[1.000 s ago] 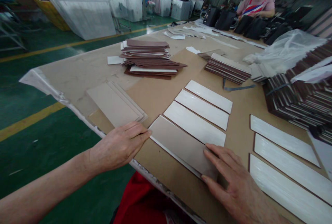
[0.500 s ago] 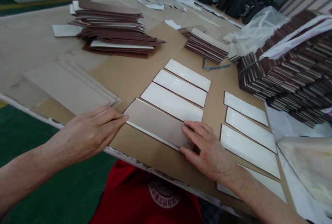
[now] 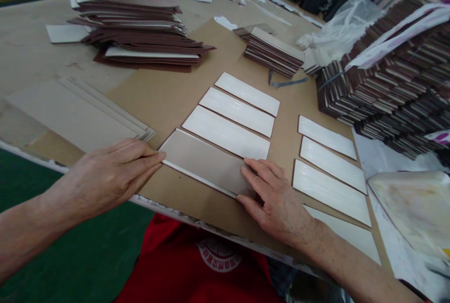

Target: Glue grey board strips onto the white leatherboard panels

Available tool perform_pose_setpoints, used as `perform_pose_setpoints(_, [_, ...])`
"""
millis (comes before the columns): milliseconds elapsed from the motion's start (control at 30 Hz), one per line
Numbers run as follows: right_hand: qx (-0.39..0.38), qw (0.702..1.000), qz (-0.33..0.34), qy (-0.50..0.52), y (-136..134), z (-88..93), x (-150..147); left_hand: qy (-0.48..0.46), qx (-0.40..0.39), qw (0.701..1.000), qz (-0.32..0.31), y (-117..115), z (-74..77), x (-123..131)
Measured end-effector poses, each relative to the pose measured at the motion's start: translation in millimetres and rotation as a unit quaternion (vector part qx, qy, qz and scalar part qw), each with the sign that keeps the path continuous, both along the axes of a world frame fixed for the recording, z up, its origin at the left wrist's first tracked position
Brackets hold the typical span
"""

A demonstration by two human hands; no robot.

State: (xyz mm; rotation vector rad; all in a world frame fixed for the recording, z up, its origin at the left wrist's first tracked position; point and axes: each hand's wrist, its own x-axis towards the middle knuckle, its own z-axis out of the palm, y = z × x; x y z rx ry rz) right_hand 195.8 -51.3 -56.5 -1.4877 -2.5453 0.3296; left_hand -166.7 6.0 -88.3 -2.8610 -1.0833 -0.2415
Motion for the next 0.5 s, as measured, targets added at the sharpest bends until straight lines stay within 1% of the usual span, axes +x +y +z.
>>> perform_pose_setpoints(100, [0.009,1.000,0.000,-0.003,-2.2,-0.1,-1.8,0.002,0.006,1.000,-0.002,0.3,1.5,1.9])
perform_pose_setpoints(300, [-0.006,1.000,-0.007,-0.002,-5.9,-0.6,-4.6,0.012,0.004,1.000,0.007,0.0,2.3,3.4])
perform_pose_setpoints(500, [-0.022,1.000,-0.006,-0.009,-6.7,0.0,-3.6,-0.009,0.010,1.000,-0.004,0.8,0.8,2.1])
